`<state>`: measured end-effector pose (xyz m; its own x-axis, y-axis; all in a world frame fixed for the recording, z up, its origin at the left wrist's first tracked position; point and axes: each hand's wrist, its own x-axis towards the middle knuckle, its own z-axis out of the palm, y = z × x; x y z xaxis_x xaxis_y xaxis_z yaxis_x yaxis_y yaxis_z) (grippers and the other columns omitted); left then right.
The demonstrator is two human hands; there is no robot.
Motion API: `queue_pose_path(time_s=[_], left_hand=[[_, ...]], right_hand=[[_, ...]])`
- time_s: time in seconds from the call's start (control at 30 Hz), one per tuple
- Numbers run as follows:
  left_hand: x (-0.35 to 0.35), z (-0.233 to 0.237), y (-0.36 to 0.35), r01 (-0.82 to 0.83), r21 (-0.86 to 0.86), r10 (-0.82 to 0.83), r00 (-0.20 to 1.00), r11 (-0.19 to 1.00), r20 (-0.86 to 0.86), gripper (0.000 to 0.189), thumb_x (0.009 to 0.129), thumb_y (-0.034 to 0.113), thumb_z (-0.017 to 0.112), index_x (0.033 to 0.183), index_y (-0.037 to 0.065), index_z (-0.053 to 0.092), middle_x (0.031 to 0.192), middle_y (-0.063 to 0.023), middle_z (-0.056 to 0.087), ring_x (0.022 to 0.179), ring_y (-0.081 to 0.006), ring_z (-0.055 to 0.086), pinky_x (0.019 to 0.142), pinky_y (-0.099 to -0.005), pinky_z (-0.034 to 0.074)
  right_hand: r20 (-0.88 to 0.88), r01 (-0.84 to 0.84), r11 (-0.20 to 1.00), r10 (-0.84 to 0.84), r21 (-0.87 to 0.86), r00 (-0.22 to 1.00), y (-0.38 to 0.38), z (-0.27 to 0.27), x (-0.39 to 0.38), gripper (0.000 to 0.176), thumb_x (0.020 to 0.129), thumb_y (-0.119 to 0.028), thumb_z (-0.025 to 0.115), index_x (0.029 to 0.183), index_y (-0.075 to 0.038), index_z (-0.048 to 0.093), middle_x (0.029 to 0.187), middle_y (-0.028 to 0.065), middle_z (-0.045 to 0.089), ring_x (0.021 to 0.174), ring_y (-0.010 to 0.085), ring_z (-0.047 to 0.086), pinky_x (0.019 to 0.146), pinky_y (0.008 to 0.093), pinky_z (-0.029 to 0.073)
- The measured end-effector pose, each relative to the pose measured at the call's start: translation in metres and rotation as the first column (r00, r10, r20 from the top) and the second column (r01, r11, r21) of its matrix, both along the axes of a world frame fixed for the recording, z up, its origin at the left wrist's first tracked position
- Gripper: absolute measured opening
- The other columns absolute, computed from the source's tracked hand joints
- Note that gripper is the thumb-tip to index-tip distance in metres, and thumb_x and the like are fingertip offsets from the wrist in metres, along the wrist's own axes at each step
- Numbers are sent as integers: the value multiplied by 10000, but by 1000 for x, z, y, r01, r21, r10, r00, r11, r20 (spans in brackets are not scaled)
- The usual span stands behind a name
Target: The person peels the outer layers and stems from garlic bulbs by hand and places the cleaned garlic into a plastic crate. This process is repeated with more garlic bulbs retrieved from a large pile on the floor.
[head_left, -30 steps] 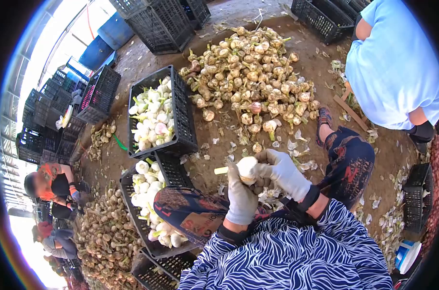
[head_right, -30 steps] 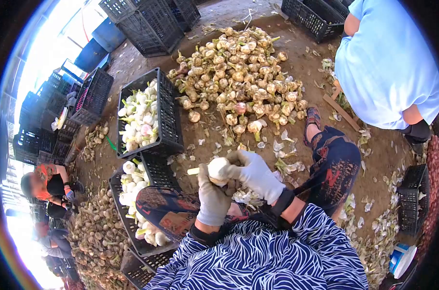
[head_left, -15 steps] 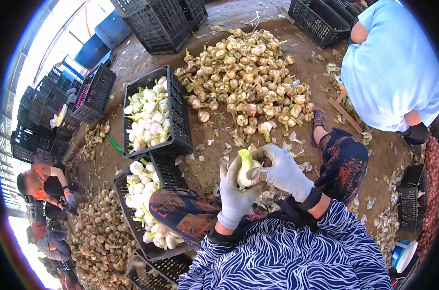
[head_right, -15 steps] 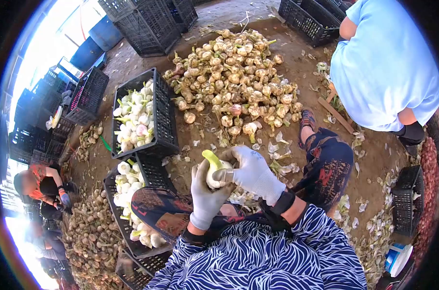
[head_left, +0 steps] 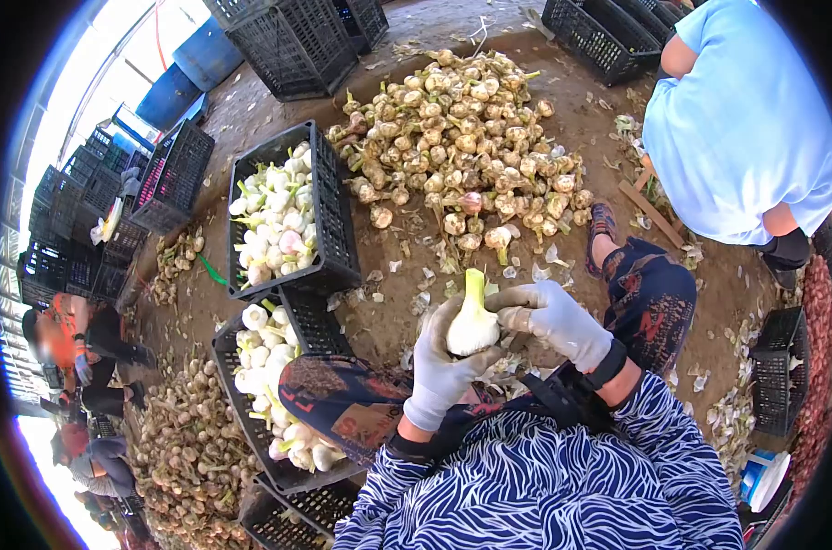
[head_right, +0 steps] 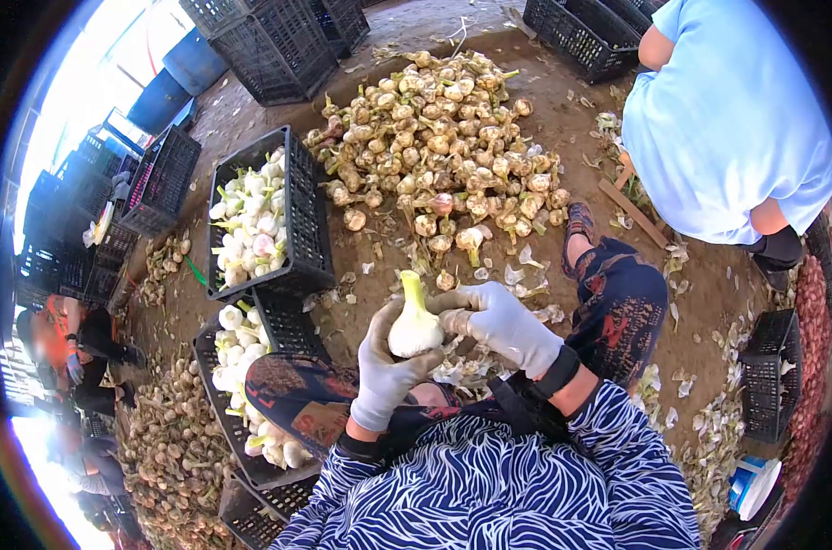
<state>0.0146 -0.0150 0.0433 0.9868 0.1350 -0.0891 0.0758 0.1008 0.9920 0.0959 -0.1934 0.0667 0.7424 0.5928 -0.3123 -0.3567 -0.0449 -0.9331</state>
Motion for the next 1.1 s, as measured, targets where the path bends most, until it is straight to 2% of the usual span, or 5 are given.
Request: queue_pose_path(time_s=[0.27, 0.57, 0.83, 0.93, 1.1], left_hand=[[5, 11, -2, -43, 593, -95, 975, 804, 199, 802, 588, 10, 827, 1300, -52, 464, 1167, -141, 574, 1024, -220, 608, 892, -305, 495], [5, -14, 0, -224, -857, -68, 956, 465, -286, 694, 827, 566, 598, 1257, 26, 524, 863, -110, 660, 624, -211, 602, 536, -299, 481], [14, 7, -22, -247, -699, 152, 969, 671, -197, 690, 888, 622, 522, 1281, 55, 492, 1029, -87, 636, 853, -199, 626, 603, -273, 526], [17, -16, -1, -74, -897, -165, 973, 435, -160, 676, 886, 621, 505, 1203, 26, 548, 854, -114, 663, 580, -191, 597, 400, -222, 439], [17, -21, 7, -4, -896, -225, 967, 444, -116, 588, 873, 567, 565, 1121, 34, 598, 804, -106, 680, 496, -135, 582, 359, -210, 393]], right_hand=[[396, 118, 962, -10, -248, 918, 3, 4, -7, 237, 859, -117, 602, 1019, 49, 656, 883, 104, 698, 718, 176, 644, 677, 311, 507], [-302, 224, 955, -159, 193, 940, 9, -5, -18, 234, 921, -176, 576, 1010, 36, 622, 761, 37, 644, 648, 113, 604, 583, 248, 472], [834, 111, 983, 65, -149, 549, 17, -11, -22, 215, 865, -88, 574, 1047, 19, 613, 837, 186, 659, 713, 297, 652, 655, 358, 512], [-414, 218, 895, -41, 388, 909, 8, -9, -20, 251, 886, -99, 579, 1075, 67, 575, 867, 116, 662, 682, 189, 642, 645, 300, 532], [-529, 367, 807, -82, 462, 845, 4, -4, -15, 292, 902, -114, 566, 1134, 64, 558, 894, 117, 664, 708, 193, 657, 627, 296, 545]])
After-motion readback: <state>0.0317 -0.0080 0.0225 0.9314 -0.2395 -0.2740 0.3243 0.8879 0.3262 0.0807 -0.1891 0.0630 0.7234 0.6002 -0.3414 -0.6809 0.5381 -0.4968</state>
